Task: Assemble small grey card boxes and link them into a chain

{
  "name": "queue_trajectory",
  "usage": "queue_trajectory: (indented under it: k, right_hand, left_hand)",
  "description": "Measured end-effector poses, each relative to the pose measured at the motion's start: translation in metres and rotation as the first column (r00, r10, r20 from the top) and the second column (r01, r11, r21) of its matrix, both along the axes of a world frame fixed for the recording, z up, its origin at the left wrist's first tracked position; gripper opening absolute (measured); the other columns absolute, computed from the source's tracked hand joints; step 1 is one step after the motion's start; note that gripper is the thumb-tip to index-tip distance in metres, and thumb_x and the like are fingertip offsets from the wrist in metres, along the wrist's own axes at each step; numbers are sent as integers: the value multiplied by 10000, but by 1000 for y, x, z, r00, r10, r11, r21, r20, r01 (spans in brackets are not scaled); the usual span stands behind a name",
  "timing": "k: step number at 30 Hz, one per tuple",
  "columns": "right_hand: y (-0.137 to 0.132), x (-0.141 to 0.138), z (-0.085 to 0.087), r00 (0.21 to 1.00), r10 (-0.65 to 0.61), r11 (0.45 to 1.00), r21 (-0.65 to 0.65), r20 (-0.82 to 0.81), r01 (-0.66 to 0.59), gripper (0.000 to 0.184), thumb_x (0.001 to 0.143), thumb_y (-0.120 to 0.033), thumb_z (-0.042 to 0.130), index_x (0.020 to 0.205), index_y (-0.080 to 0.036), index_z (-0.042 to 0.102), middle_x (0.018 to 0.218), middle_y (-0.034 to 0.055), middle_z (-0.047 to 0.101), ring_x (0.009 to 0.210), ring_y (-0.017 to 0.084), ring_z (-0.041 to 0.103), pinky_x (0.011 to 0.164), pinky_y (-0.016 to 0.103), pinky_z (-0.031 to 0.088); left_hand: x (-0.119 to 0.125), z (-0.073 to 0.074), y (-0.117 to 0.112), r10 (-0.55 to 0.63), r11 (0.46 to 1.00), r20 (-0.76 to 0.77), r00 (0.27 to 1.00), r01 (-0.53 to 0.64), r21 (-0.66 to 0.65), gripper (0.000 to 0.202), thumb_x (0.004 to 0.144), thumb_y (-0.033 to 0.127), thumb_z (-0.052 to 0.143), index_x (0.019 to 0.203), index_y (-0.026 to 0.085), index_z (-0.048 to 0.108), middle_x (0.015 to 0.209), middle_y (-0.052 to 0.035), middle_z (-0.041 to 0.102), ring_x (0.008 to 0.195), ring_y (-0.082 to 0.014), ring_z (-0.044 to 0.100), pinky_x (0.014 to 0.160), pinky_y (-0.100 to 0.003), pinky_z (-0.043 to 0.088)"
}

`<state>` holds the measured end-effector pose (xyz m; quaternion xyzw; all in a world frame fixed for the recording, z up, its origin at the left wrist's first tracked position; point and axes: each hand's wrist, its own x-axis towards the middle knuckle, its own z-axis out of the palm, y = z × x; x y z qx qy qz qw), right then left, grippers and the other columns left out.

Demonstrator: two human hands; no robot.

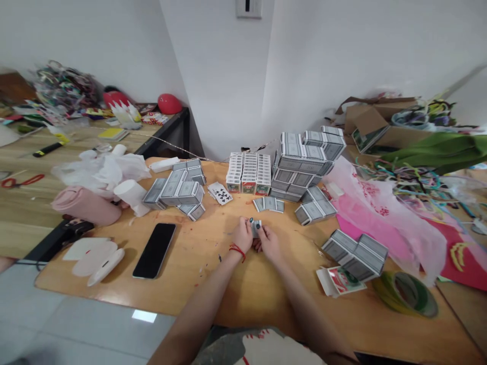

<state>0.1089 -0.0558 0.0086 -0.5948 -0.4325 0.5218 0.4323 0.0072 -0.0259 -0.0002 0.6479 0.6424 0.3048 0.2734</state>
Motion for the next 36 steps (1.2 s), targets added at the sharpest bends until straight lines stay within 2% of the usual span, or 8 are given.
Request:
queue_trajectory:
  k: [4,9,15,20,23,26,29,36]
  right_hand:
    - [6,-6,-3,978,-97,994,69,187,85,389,752,-562,366,713,-196,493,357,-51,468,291,111,420,314,208,286]
    - [-3,-9,-7,914,-238,954,258,328,155,360,772,-510,372,746,-198,548,638,36,600,561,140,535,508,235,388]
    - [0,-7,-8,957,-236,945,270,170,185,375,788,-501,330,781,-185,532,697,40,588,620,146,533,570,254,427]
    - [6,-2,-5,958,-283,948,166,46,272,392,770,-540,350,821,-175,484,441,-46,449,358,97,395,369,213,331]
    - [5,1,-3,964,-266,955,132,-15,265,404,747,-562,387,829,-175,465,402,-65,430,314,82,366,329,197,294]
    - [3,1,1,969,-245,962,119,-33,247,423,726,-574,414,835,-170,474,403,-60,456,307,77,375,319,191,292]
    - [1,1,5,971,-235,964,115,-39,238,440,719,-575,423,859,-163,485,398,-63,462,300,76,375,317,191,295]
    - [1,2,5,976,-212,967,133,-43,216,424,722,-564,423,857,-167,489,391,-70,463,298,80,382,332,200,311]
  left_hand:
    - [3,2,-2,-6,1000,-39,999,6,-5,222,846,325,294,874,167,447,696,-49,577,600,-154,545,506,-242,324]
    - [7,2,-4,1,1000,-26,1000,-2,-26,222,845,326,299,845,176,463,673,-41,575,588,-150,542,500,-241,325]
    - [5,0,-1,20,1000,181,983,-17,-15,232,856,284,273,902,177,474,833,-62,597,710,-147,565,600,-259,409]
    - [-9,0,10,-3,999,289,957,-9,39,311,839,259,311,1126,154,368,791,-56,569,665,-141,556,619,-285,448]
    - [-24,6,28,107,957,180,978,-150,249,347,806,230,372,1140,136,374,1006,-135,514,945,-192,516,825,-359,411]
    - [-36,11,52,158,919,-45,986,-130,372,402,757,178,431,1156,139,393,1242,-150,383,1202,-239,310,996,-415,246]
    - [-43,9,71,184,946,-252,950,-102,307,519,740,190,451,1235,109,316,1345,-151,281,1258,-270,210,1024,-449,167]
    - [-55,-5,86,204,965,-399,894,-116,234,429,774,194,391,1186,77,409,1252,-169,424,1195,-261,336,1000,-429,213]
